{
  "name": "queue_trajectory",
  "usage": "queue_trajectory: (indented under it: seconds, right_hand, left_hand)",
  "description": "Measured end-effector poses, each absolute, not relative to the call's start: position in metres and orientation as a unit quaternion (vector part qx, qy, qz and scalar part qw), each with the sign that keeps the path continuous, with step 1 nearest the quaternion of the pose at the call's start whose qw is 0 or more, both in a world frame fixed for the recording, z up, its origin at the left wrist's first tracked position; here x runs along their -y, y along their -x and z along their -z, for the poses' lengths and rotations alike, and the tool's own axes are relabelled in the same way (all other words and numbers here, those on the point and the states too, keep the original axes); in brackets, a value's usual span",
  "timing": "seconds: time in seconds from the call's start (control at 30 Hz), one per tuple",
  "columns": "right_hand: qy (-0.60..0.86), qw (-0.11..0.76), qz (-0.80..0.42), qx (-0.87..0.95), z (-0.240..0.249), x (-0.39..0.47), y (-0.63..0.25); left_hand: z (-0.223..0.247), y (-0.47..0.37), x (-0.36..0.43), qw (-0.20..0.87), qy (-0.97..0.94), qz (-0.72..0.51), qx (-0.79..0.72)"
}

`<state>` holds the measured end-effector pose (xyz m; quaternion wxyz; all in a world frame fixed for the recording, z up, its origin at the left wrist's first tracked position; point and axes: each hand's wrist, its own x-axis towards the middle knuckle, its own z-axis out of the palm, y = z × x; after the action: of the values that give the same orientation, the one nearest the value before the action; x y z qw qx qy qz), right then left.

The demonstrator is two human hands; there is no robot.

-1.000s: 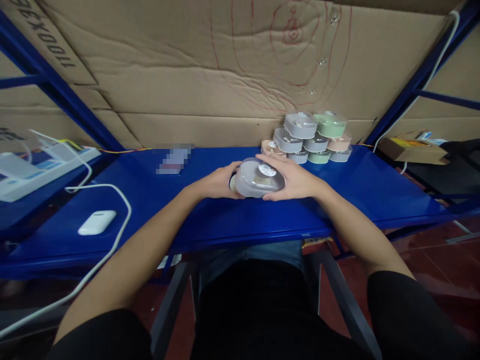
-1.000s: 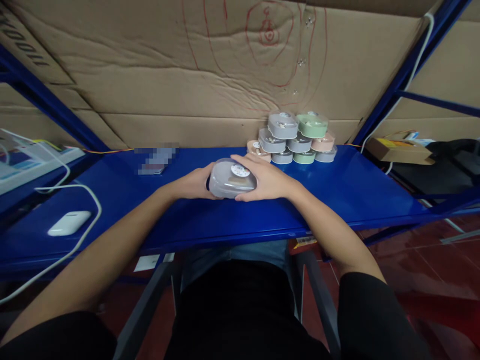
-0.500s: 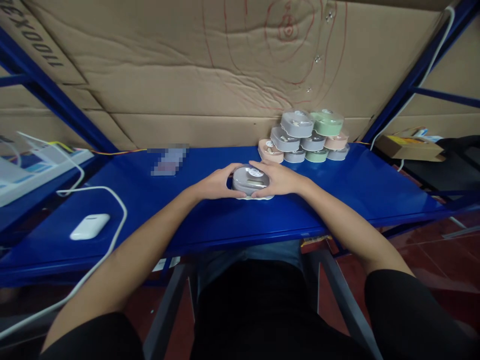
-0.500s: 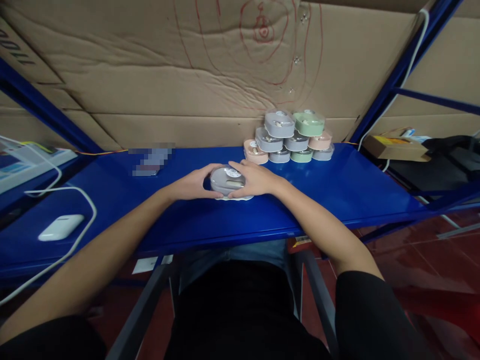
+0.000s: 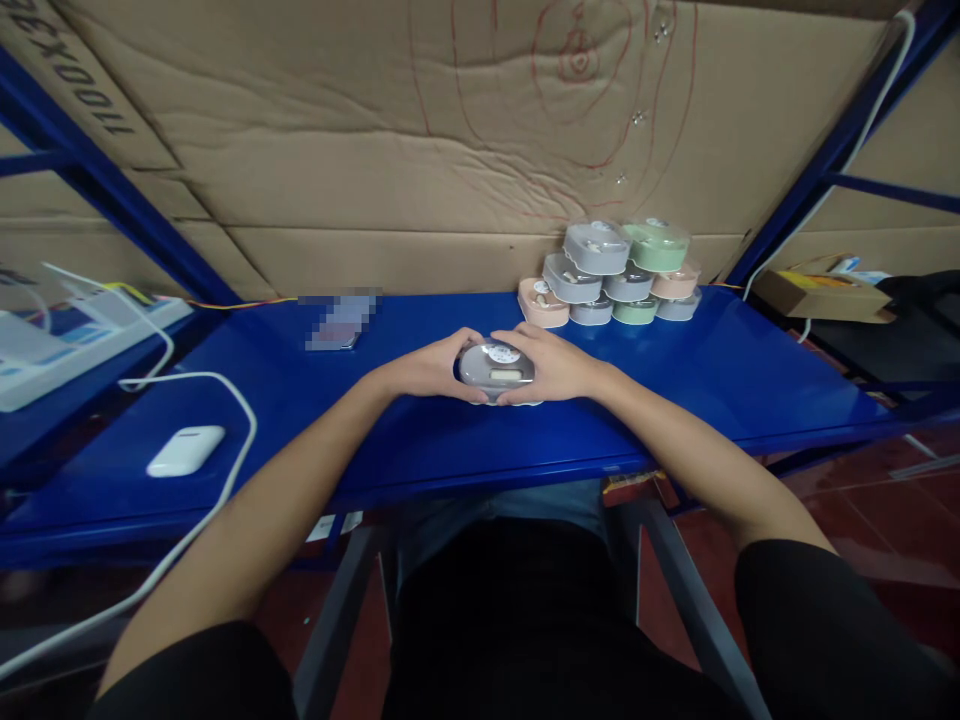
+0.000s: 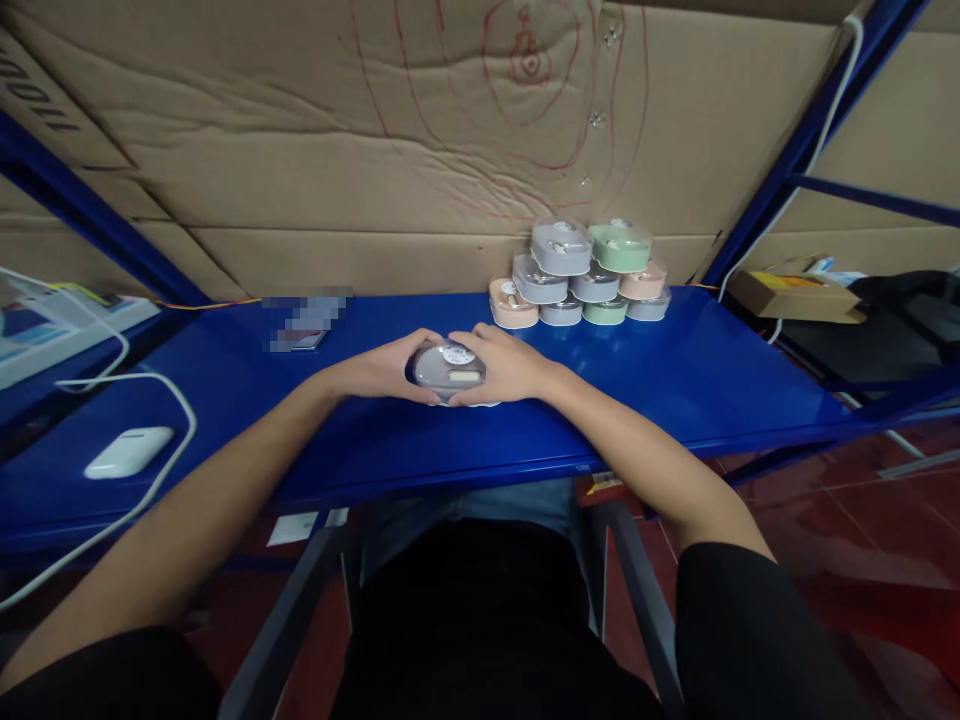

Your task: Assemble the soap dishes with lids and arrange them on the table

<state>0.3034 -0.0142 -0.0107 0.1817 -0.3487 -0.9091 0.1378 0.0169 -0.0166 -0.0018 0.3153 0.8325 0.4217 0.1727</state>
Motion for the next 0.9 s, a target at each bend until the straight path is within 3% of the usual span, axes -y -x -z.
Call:
queue_trajectory:
  seconds: [0.5,0.63,0.73,0.9]
  right_hand:
    - [0.314,0.154,-0.145,0.925,0.02,0.012,-0.314]
    - [0.329,0.174,-0.153,0.915,0.019,0.012,-0.317]
    - [0.327,0.228,-0.13,0.908,0.005,0.01,-0.329]
    - [0.407,0.42,-0.006,0.811,-0.058,-0.019,-0.38]
  left_hand:
    - [0.006,-0.015,0.015,0.301,-0.847,-0.154,-0.411]
    - [0.01,-0.005,0.005,0.354,-0.841,-0.173,-0.371]
    - [0.01,0.006,-0.004,0.426,-0.799,-0.212,-0.367]
    - [0.009,0.013,-0.008,0.438,-0.766,-0.235,-0.407]
